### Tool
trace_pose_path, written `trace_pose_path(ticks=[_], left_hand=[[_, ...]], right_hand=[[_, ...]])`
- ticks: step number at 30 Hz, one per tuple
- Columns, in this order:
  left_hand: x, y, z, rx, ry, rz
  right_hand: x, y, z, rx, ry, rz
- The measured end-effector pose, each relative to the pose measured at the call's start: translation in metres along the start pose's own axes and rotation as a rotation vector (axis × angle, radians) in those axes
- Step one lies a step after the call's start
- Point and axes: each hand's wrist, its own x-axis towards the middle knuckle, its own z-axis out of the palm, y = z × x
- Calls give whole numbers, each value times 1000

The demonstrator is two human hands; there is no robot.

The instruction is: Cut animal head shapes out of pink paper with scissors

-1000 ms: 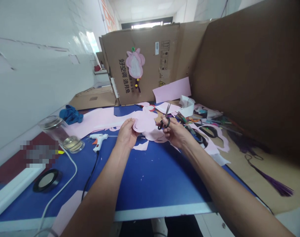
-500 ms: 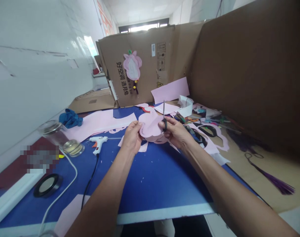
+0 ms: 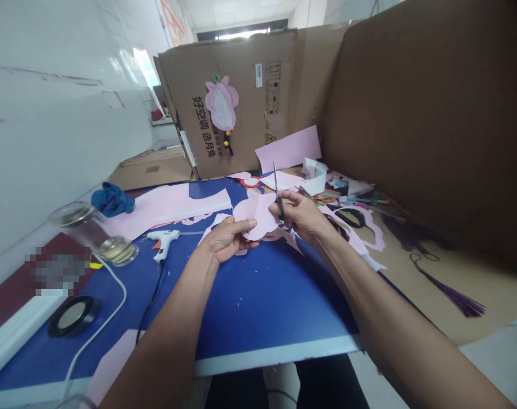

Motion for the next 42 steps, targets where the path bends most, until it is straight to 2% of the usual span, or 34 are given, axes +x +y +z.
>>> trace_pose_path(ticks=[4,8,11,13,15,18,21,29,36,42], left_hand=[[2,-2,1,35,47,21],[7,0,3,-69,201,167],[9,5,3,-210,323,279],[10,9,1,-284,371,331],[10,12,0,-346,409,374],[9,16,-1,-418,440,422],[8,19,-3,-476,462,440],[10,20,-8,-549,468,445],[11,20,-12,-563,528,445],[10,20,-13,-569,497,431]], right_hand=[[3,1,-3,-28,51,-69],[1,-5,-4,-3,143,-103],[-7,-8,5,41,1,-76],[-14,-6,16,44,-100,-95],[-22,0,28,17,-195,-56],[-32,12,43,-14,-319,28],[-39,19,49,-1,-376,89],[-44,20,53,11,-418,129],[-48,22,55,-3,-464,111],[-50,26,58,-27,-509,132]])
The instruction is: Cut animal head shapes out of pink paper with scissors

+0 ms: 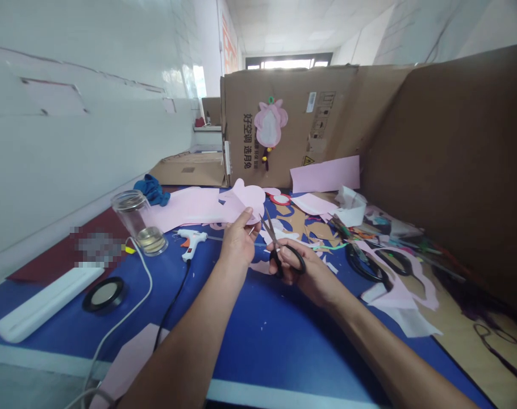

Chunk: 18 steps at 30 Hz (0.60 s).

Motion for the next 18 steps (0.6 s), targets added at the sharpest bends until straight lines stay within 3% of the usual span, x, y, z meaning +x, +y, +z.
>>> trace_pose_path(ticks=[11,18], left_hand=[[-2,0,3,-40,-1,-128],[-1,1,1,-49,0,-121]], right_hand=[[0,1,-2,26,5,4],[-1,0,-1,11,-22,-3]])
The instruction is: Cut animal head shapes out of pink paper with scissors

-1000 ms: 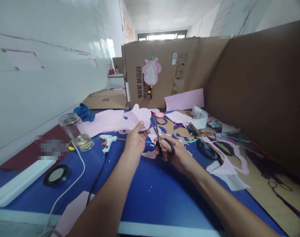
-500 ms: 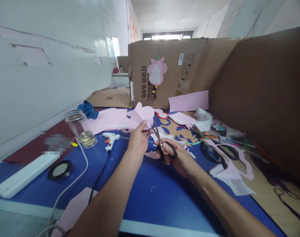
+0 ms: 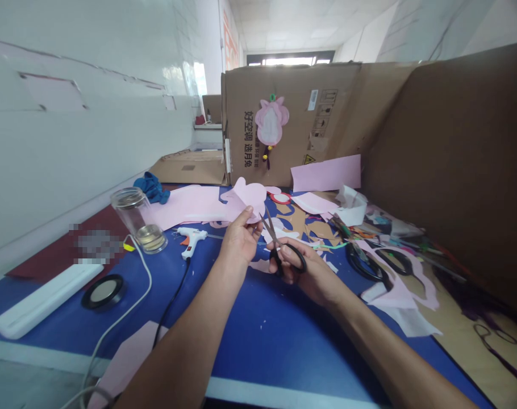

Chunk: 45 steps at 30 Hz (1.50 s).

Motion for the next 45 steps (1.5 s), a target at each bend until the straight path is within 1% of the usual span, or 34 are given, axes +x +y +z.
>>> trace_pose_path(ticks=[8,21,30,35,40,45], left_hand=[[-4,1,3,-47,-21,-3],[-5,-2,4,-59,-9,-59],[-11,-10,4,33,-56,-149],[-14,-12,6,45,-40,-146],[-14,-12,6,68,-1,-234],[-13,-12,3,101,-2,-249]], right_hand=[[0,3,1,5,-31,29],[2,8,0,40,-15,-10],[7,9,-1,38,39,-23],[9,12,-2,20,51,-38],[10,16,-2,30,56,-53],[12,18,-2,32,62,-54]])
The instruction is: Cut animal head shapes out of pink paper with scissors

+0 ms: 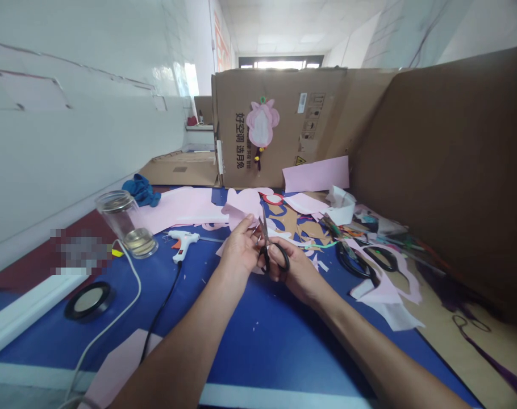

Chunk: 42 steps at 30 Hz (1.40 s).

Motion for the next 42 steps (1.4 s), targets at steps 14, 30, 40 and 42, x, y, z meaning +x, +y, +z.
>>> trace_pose_path(ticks=[14,30,40,42], left_hand=[[4,5,-8,-93,-257,17],[1,21,-11,194,-211,255],[7,13,-8,56,-183,350],[6,12,-7,41,-202,353]], right_hand=[[-1,-11,-2,18,69,5],[0,-13,-13,-266,122,-9],[-1,-12,-12,-191,105,-2],[-1,-13,-11,-116,100,2]])
